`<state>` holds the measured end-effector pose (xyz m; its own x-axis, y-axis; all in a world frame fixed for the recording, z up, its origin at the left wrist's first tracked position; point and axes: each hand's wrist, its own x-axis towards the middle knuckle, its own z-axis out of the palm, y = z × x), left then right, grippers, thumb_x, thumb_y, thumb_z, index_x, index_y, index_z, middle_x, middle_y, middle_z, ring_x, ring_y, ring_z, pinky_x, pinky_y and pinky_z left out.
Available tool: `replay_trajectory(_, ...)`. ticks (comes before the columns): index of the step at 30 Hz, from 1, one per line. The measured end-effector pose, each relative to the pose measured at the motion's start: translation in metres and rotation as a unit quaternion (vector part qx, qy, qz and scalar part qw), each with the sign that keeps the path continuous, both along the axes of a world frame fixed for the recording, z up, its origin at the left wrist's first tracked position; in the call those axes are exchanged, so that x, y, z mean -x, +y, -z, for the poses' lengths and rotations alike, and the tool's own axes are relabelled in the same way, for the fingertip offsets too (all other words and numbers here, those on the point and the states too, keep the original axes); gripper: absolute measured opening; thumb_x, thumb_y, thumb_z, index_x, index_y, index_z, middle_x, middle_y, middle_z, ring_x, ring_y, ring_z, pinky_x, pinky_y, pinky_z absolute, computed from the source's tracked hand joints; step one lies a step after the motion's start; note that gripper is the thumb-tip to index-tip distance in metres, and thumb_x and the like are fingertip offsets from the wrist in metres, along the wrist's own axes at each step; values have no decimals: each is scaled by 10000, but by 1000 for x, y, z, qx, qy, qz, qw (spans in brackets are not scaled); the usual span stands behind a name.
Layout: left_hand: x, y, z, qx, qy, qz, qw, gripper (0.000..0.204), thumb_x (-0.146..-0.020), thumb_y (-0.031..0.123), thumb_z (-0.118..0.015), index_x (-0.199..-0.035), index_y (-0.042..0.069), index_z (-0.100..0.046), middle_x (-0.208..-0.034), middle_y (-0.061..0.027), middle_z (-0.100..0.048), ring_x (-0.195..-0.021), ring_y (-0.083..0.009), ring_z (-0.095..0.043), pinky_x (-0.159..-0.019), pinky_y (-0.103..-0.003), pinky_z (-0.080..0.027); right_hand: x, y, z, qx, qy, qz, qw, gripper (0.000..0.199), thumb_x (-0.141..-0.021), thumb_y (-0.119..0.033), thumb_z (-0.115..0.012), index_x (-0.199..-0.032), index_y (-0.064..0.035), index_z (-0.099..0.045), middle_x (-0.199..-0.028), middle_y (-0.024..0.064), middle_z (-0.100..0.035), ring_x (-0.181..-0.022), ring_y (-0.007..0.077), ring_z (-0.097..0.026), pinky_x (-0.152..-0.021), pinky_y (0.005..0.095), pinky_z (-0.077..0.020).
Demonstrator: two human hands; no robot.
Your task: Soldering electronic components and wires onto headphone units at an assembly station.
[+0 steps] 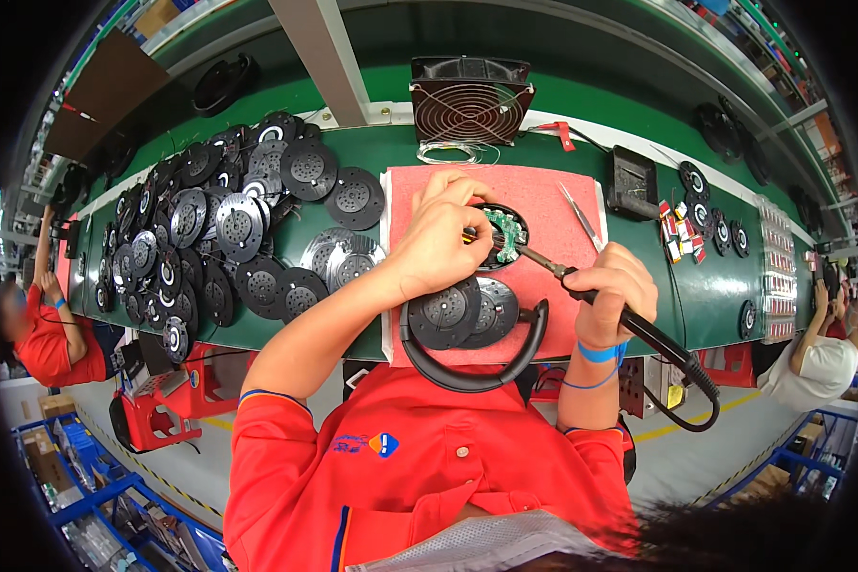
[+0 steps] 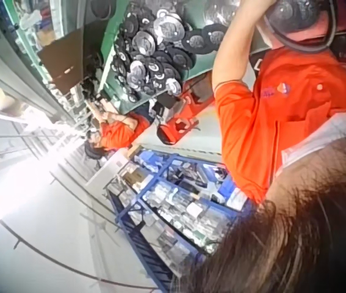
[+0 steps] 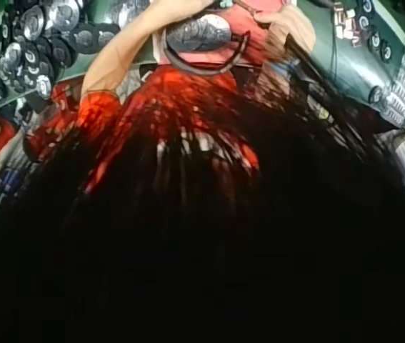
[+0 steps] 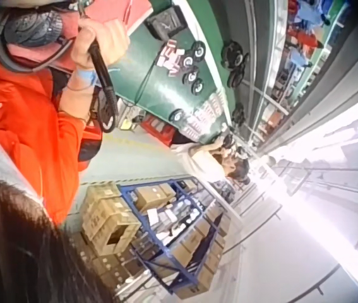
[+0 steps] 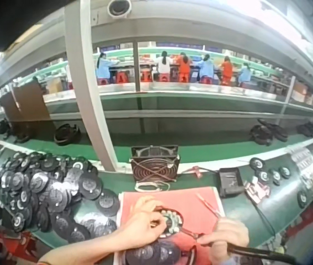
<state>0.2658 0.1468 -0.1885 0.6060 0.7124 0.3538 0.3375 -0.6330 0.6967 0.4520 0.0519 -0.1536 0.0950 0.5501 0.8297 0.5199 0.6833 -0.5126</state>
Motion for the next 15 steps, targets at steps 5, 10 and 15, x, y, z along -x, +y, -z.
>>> replay_trajectory(5, 2, 1, -6, 11, 32, 12, 999, 78, -691, 72, -638, -728, 16, -677, -1099, -76, -597, -1120, -298, -441, -993, -405, -324, 1, 4, 5, 36, -19, -31, 999, 236, -837, -177, -592, -635, -60, -624, -476, 23, -473, -406, 167, -425, -406, 294, -306)
replay_trajectory(10, 3, 3, -6, 21, 26, 15, 999, 76, -684, 75, -641, -723, 20, -675, -1087, -72, -596, -1111, -294, -444, -995, -400, -325, 8, 6, 5, 51, -45, -18, 998, 416, -906, -261, -517, -580, -19, -608, -478, 31, -491, -410, 147, -406, -412, 288, -280)
replay_trajectory(15, 3, 3, -7, 25, 32, 18, 999, 73, -682, 80, -644, -717, 21, -673, -1077, -70, -595, -1109, -295, -445, -996, -400, -324, 9, 7, 6, 54, -49, -16, 997, 406, -898, -255, -527, -582, -16, -615, -480, 36, -496, -412, 152, -412, -411, 289, -285)
